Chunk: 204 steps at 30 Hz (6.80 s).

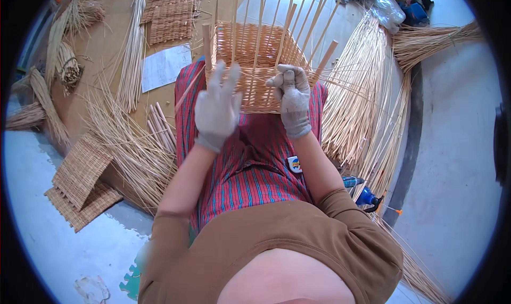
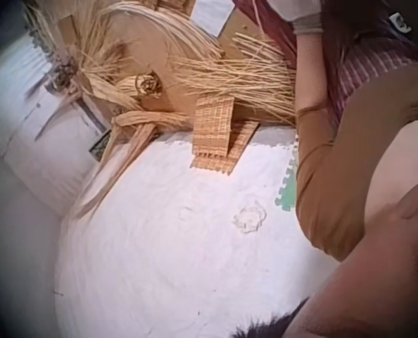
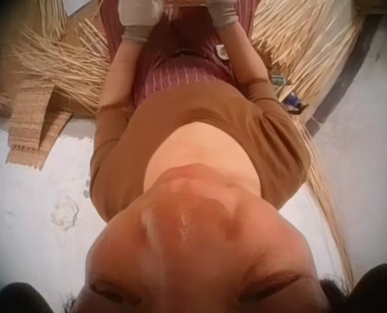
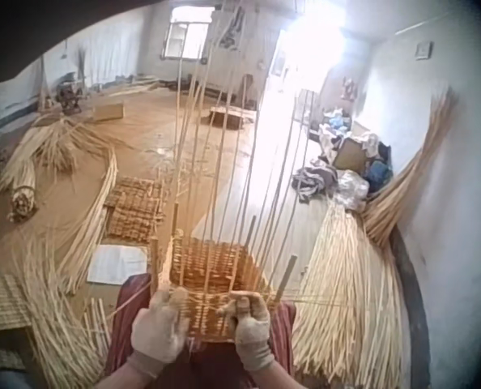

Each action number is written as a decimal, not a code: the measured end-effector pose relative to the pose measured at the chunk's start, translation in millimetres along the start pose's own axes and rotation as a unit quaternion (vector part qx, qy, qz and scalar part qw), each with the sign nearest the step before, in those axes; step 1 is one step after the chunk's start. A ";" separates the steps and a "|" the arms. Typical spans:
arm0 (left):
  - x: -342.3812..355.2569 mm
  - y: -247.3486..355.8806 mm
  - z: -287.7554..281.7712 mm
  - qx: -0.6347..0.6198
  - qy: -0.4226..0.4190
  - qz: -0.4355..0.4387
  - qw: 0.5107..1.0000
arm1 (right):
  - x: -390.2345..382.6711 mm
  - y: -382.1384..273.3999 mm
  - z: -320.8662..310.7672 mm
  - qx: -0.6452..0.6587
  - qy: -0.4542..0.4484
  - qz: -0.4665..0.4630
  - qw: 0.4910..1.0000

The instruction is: The recorder is weaving a wicker basket, using a tape measure for sizing and snips to trim excess material.

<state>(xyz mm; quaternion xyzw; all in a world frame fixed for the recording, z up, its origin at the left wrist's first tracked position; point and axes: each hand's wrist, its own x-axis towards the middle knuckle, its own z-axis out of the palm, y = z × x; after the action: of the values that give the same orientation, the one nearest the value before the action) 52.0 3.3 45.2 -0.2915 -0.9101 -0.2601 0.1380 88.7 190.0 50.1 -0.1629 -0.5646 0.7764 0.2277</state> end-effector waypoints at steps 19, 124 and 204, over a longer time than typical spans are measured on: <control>8.7 -17.5 30.9 -0.012 0.047 0.027 0.998 | -14.1 -28.1 -27.5 -0.389 0.051 -0.276 0.878; 1.2 7.1 21.4 0.052 0.006 -0.008 0.999 | 42.5 -20.5 55.1 -0.380 0.014 -0.382 0.842; -1.1 5.7 -0.7 -0.211 0.310 -0.005 0.927 | -74.1 -63.1 46.2 -0.417 -0.223 -0.361 0.804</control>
<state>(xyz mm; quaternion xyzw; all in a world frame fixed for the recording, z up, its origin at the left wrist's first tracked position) 56.3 6.4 47.6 -0.2144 -0.7474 -0.5238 0.3479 138.4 129.4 124.1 0.1509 -0.8872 0.3425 0.2699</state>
